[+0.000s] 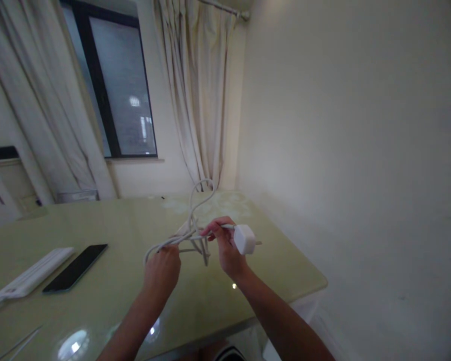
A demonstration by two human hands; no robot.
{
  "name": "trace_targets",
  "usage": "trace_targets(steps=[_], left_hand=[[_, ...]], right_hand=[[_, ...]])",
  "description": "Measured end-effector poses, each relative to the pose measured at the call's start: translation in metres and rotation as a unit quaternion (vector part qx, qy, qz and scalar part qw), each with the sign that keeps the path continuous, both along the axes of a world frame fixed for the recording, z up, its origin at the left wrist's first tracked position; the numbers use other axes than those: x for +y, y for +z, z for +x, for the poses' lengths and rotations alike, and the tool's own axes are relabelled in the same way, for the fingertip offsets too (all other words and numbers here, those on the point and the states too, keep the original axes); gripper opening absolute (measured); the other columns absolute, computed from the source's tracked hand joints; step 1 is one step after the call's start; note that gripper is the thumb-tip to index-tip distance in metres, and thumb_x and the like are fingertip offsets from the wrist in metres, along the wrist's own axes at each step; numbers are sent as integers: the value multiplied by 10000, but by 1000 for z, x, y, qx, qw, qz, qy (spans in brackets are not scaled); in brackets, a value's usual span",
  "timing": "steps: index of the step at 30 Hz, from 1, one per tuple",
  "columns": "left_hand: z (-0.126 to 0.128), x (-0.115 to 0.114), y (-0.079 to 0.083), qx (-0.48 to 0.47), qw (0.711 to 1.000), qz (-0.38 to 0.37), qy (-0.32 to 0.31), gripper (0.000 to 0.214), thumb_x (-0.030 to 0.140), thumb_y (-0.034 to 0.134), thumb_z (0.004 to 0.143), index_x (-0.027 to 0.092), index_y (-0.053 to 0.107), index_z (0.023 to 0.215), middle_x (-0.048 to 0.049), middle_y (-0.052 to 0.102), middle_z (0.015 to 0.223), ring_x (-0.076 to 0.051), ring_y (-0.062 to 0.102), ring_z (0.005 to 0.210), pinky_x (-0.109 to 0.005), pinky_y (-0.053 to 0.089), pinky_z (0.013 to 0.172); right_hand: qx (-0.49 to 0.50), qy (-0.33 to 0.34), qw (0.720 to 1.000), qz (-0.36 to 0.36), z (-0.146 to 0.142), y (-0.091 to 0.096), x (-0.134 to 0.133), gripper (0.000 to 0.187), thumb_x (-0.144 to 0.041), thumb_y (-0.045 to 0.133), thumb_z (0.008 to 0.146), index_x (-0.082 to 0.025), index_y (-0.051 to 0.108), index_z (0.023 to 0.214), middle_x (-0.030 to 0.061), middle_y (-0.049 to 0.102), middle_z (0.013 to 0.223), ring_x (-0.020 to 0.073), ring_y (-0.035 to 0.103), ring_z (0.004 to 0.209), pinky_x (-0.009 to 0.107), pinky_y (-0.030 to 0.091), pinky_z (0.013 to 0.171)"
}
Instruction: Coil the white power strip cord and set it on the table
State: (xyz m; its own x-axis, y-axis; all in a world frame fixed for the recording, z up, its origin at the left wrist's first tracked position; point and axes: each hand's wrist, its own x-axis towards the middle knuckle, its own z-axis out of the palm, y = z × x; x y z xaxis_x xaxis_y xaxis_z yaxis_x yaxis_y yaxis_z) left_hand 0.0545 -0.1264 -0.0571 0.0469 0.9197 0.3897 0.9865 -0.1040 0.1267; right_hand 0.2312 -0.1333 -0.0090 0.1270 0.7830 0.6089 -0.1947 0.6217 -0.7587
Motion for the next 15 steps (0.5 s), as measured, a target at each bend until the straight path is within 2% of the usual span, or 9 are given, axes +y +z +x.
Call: trace_targets(steps=[2,5,7,9,11,12,15], left_hand=[[4,2,3,-17,999,4,40,525,34,316,955,62,637,1369,-221,785,933,-317,793,791,-373,555,683],[13,9,2,-117,988,49,85,547,165,297,1029,0,477,1519,-278,770,1038,-367,792,861,-418,567,698],[20,18,-2,-202,967,123,96,577,251,282,1066,-6,392,1571,-325,723,1209,-387,772,1016,-449,582,785],[28,29,-8,-273,935,215,70,578,291,291,1081,23,366,1588,-321,662,1341,-368,715,1183,-442,569,912],[36,38,-12,-308,911,269,39,557,306,309,1089,57,388,1581,-281,670,1297,-337,694,1195,-415,554,939],[39,41,-14,-312,908,277,29,547,315,311,1094,66,407,1572,-260,683,1238,-326,701,1151,-400,555,909],[46,48,-15,-294,917,268,27,527,346,306,1108,87,478,1533,-223,692,1132,-297,716,1010,-348,534,784]], right_hand=[[9,2,1000,-11,-3,-7,-4,308,-493,697,962,-204,666,858,17,739,750,167,742,737,268,580,655],[65,-6,997,-51,-6,-22,-2,343,-524,708,946,-202,640,853,7,721,731,163,729,695,268,582,628],[124,-10,987,-103,-8,-35,4,392,-570,744,900,-204,611,852,-14,690,698,156,709,634,254,561,568],[185,-12,968,-168,-9,-49,12,457,-616,789,827,-206,588,859,-37,652,652,147,681,569,234,512,501],[225,-9,946,-234,-8,-63,20,511,-637,827,746,-207,583,873,-55,619,600,141,649,518,218,454,453],[231,-9,937,-263,-8,-69,24,520,-631,837,716,-206,586,878,-63,600,572,138,628,494,211,424,434],[199,-4,920,-338,-8,-85,33,466,-579,819,695,-197,613,863,-88,529,490,114,528,426,192,335,400]])
